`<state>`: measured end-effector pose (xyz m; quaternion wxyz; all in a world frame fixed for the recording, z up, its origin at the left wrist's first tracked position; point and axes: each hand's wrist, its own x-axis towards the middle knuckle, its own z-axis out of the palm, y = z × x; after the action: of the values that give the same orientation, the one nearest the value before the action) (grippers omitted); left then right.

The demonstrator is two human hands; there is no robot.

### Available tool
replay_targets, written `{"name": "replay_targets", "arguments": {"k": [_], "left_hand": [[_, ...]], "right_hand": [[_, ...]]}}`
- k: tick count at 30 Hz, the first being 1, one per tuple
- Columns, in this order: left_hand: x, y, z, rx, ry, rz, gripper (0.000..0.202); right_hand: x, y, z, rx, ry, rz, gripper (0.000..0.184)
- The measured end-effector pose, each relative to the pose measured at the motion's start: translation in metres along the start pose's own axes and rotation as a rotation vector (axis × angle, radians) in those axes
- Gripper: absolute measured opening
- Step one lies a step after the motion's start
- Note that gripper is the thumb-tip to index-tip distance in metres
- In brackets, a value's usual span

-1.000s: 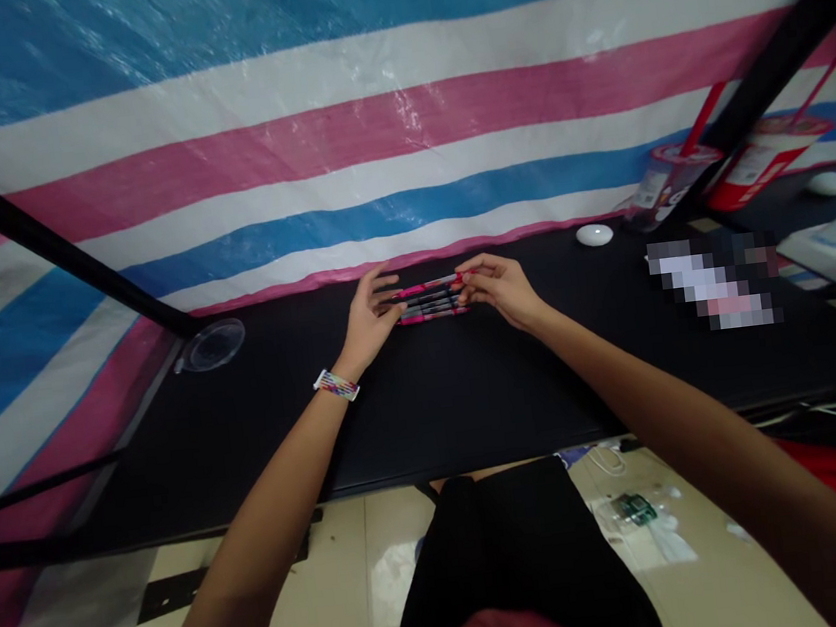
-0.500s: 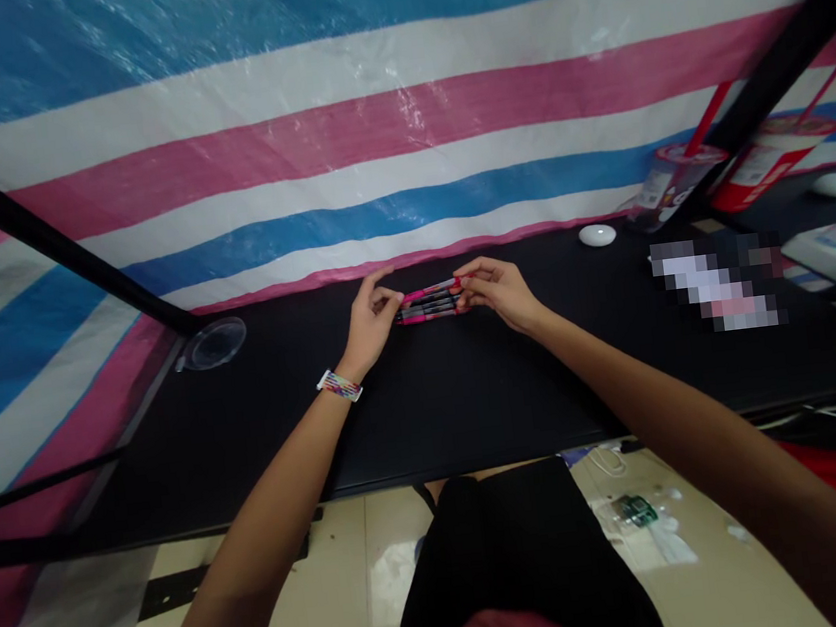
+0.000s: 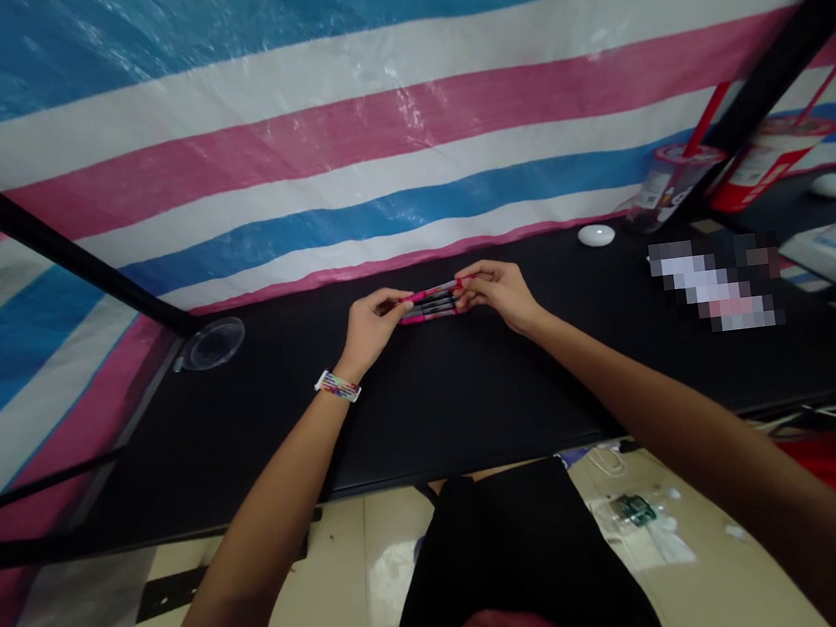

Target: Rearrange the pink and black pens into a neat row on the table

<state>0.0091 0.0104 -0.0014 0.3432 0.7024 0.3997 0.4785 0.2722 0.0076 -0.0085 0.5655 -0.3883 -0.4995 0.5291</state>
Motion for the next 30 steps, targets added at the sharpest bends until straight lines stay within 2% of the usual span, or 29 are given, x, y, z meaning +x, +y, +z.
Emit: {"name": "replay_targets", "arguments": {"k": [7, 11, 17, 23, 30], "left_hand": [[-0.003, 0.003, 0.001, 0.089, 0.057, 0.102, 0.011], [-0.002, 0.003, 0.001, 0.042, 0.062, 0.091, 0.015], [0.002, 0.005, 0.000, -0.039, 0.128, 0.053, 0.022], [0.002, 0.008, 0.000, -0.071, 0.135, 0.052, 0.022], [0.001, 0.005, 0.004, -0.114, 0.092, 0.010, 0.025]], "right_hand": [[-0.002, -0.004, 0.001, 0.014, 0.010, 0.010, 0.027], [-0.002, -0.006, 0.001, 0.101, -0.007, 0.069, 0.022], [-0.004, -0.013, 0.003, 0.450, -0.200, 0.286, 0.035], [-0.010, -0.020, 0.008, 0.541, -0.306, 0.372, 0.045], [-0.009, -0.015, 0.010, 0.581, -0.247, 0.345, 0.038]]}}
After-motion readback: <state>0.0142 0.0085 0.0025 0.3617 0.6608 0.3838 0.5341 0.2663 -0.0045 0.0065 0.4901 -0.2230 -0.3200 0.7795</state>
